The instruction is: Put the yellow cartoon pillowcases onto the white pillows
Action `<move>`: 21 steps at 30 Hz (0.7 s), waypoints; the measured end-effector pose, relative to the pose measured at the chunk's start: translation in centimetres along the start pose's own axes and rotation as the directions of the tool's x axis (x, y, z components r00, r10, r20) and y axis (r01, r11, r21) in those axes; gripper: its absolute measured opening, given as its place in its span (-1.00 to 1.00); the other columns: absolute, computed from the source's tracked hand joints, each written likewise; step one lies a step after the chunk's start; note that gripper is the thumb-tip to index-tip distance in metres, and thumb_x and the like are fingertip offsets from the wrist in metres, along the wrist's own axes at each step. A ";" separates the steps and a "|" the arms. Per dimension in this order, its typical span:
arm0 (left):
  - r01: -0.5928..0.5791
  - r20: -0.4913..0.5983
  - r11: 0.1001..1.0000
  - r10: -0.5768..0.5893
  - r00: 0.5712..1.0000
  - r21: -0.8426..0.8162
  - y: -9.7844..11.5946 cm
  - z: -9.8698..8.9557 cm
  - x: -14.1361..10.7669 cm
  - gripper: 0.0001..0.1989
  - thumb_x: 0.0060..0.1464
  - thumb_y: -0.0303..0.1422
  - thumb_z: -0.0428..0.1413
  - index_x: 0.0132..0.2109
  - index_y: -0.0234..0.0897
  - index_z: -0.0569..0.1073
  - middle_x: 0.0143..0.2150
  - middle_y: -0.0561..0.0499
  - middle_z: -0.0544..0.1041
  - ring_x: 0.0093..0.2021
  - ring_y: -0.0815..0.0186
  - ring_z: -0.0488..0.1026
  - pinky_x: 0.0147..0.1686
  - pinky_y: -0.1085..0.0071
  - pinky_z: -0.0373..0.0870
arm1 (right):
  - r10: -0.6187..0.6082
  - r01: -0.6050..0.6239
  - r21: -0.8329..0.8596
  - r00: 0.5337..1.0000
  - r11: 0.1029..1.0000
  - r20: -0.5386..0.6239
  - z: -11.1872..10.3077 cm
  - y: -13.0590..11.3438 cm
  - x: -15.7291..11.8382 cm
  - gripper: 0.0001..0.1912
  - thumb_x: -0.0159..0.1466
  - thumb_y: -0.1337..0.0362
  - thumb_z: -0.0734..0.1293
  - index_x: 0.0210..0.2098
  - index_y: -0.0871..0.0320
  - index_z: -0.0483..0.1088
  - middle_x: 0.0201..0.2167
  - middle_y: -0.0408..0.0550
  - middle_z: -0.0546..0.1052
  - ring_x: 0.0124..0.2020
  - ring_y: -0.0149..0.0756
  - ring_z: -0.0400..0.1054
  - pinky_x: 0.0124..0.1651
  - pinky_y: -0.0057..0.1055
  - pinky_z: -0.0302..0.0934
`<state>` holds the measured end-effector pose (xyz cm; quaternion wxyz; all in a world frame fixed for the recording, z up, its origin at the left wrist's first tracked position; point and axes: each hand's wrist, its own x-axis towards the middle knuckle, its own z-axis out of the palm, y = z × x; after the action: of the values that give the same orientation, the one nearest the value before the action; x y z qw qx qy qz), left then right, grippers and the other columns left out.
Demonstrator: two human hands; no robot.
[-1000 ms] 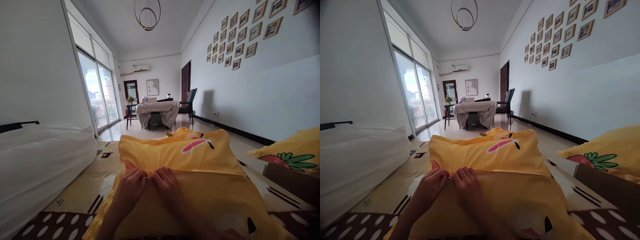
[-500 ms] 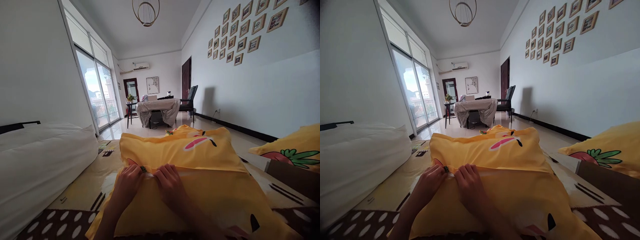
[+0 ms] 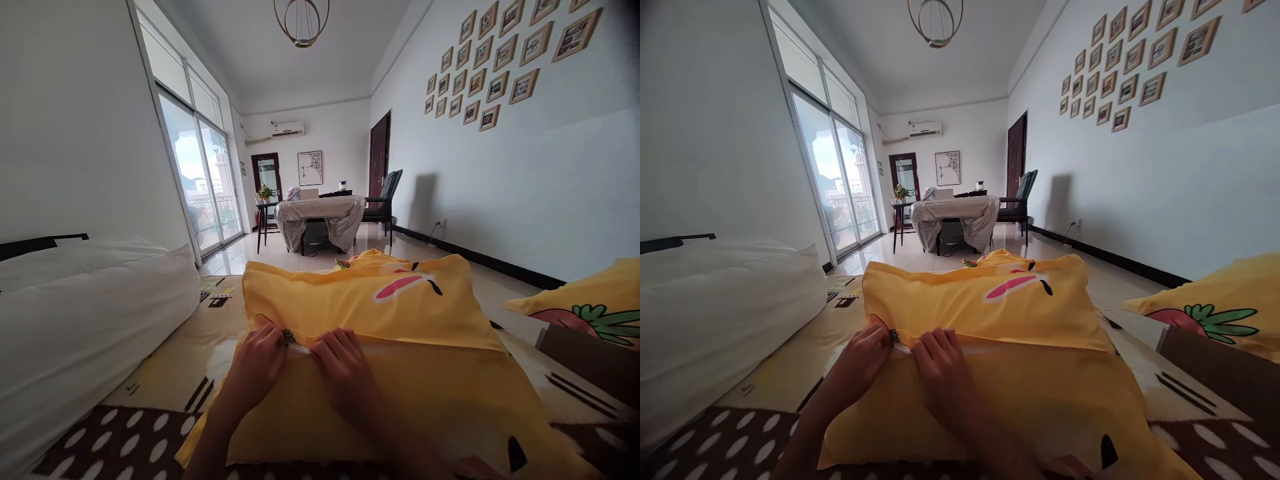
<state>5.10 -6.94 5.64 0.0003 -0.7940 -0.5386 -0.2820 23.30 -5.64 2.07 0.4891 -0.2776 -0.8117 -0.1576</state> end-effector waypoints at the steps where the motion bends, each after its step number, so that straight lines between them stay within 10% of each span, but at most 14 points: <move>1: 0.014 0.006 1.000 -0.013 1.000 -0.024 0.0 -0.2 -0.1 -0.79 0.19 -0.39 -0.17 -0.41 -0.23 0.22 -0.35 -0.02 0.39 -0.33 0.25 0.31 -0.27 0.31 0.22 | -0.006 0.006 0.001 1.000 1.000 0.000 0.0 0.0 0.0 -0.80 0.16 0.58 0.12 -0.42 0.20 0.23 -0.45 -0.06 0.32 -0.39 -0.32 0.06 -0.27 -0.34 -0.04; 21: 0.270 -0.090 0.948 -0.258 0.962 0.170 -0.7 -2.3 -0.8 -0.81 0.06 -0.40 -0.08 -0.45 -0.24 0.37 -0.33 0.05 0.49 -0.19 0.24 0.40 -0.02 0.12 0.03 | -0.040 0.040 0.009 0.999 0.999 0.008 -0.4 -0.6 0.0 -0.80 0.14 0.59 0.13 -0.42 0.20 0.25 -0.45 -0.05 0.33 -0.38 -0.31 0.08 -0.25 -0.34 -0.01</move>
<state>3.27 -8.03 7.03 0.0523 -0.7018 -0.6629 -0.2557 23.21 -6.29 2.27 0.4836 -0.2597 -0.8198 -0.1628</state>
